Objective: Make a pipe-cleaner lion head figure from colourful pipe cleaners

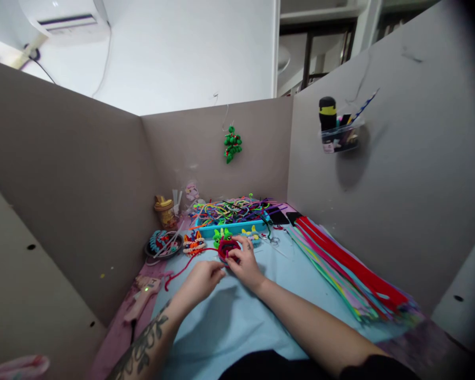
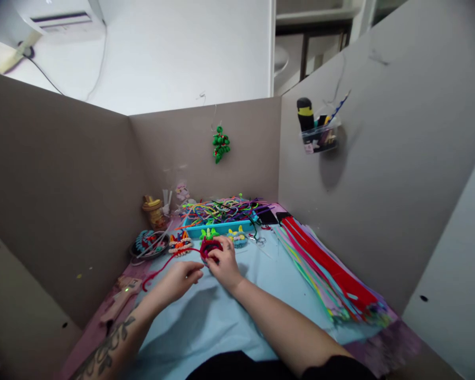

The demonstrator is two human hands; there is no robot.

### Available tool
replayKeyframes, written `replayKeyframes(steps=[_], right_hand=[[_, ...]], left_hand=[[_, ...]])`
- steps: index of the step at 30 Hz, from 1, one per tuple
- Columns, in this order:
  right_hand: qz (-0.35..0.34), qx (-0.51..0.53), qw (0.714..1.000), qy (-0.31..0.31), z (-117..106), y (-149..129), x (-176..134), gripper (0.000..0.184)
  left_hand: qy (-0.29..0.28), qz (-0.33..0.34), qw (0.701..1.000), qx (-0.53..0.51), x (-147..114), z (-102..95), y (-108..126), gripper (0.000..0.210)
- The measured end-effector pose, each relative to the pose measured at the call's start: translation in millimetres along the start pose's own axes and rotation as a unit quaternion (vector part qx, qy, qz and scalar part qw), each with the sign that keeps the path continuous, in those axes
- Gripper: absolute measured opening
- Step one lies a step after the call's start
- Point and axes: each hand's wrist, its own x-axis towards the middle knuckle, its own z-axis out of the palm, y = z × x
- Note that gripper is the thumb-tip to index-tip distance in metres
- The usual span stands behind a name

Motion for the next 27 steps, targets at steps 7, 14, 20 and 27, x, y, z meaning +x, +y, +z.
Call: replayKeyframes(steps=[7, 14, 20, 27], right_hand=[[-0.001, 0.008, 1.000, -0.015, 1, -1, -3, 0.009], [-0.013, 0.025, 0.999, -0.037, 2, -2, -3, 0.013], [-0.036, 0.034, 0.994, -0.094, 0, 3, -5, 0.017], [0.001, 0.071, 0.991, -0.111, 2, 11, -8, 0.020]], left_hand=[[0.142, -0.048, 0.987, -0.065, 18, 32.7, -36, 0.022], [0.181, 0.012, 0.983, -0.014, 14, 43.0, -44, 0.019], [0.213, 0.078, 0.972, 0.064, 9, 47.3, -33, 0.020], [0.249, 0.097, 0.961, 0.071, 9, 54.8, -44, 0.020]])
